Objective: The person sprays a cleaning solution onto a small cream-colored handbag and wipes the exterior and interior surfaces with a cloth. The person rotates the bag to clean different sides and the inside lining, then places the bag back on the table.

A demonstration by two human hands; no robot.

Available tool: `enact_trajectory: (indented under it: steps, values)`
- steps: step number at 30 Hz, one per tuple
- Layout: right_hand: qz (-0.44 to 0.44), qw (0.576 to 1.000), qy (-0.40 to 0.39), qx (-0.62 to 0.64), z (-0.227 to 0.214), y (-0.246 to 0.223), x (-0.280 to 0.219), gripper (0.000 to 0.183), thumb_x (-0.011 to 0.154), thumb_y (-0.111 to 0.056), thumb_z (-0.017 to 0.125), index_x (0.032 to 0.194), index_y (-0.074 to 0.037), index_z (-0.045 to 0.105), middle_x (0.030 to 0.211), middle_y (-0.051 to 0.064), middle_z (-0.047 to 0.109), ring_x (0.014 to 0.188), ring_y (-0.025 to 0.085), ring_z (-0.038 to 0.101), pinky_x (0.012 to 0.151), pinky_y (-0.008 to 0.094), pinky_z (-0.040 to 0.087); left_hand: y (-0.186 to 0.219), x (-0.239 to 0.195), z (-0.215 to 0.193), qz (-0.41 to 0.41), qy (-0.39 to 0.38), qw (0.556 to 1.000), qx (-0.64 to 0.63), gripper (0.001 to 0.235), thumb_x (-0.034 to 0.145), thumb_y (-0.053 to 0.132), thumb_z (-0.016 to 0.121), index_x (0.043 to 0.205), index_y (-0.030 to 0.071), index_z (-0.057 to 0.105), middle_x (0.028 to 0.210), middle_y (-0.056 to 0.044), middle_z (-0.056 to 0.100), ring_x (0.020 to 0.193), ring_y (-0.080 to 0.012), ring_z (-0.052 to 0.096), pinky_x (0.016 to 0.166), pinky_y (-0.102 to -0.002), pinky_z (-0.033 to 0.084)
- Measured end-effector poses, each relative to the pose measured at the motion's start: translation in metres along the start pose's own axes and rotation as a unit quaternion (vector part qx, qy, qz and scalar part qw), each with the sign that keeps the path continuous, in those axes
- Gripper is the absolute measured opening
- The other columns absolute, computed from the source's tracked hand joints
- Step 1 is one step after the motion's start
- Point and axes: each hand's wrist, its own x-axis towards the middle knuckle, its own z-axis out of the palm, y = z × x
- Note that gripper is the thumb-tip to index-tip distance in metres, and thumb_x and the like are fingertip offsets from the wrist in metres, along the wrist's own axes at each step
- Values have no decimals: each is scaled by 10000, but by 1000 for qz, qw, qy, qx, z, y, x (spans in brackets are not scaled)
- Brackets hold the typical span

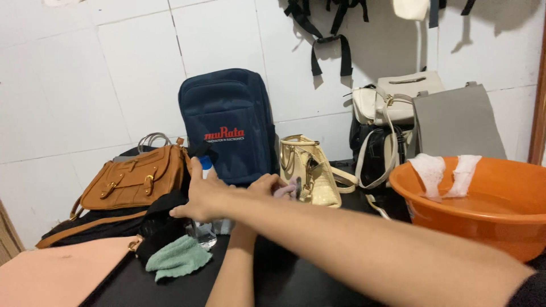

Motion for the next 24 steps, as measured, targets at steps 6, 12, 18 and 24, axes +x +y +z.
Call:
enact_trajectory:
  steps: [6,12,18,24]
  values:
    - [117,983,38,137,34,-12,-9,1140,905,-376,655,1585,-132,-226,1577,358,172,1439,490,335,1169,656,186,9,-12,-19,37,20,999,7,213,703,434,749,884,349,674,835,96,637,867,-197,713,693,-411,576]
    - [100,977,40,183,67,23,21,1213,813,-350,748,1562,-60,-161,1536,335,304,1432,452,376,1164,594,281,21,-20,-32,40,7,999,-30,198,704,375,757,875,301,691,798,68,642,827,-220,715,667,-391,565]
    - [102,986,54,117,69,31,30,979,869,-345,714,1520,38,92,1373,326,504,1270,446,553,1003,569,483,29,-27,-40,36,15,998,-57,172,729,313,746,888,256,711,816,11,669,849,-279,721,697,-423,564]
    - [70,992,85,58,66,49,45,720,842,-239,760,1357,94,382,1235,336,600,1152,496,625,888,592,544,16,-17,-26,46,12,998,-49,204,715,327,758,894,248,701,819,12,658,846,-273,714,697,-423,564]
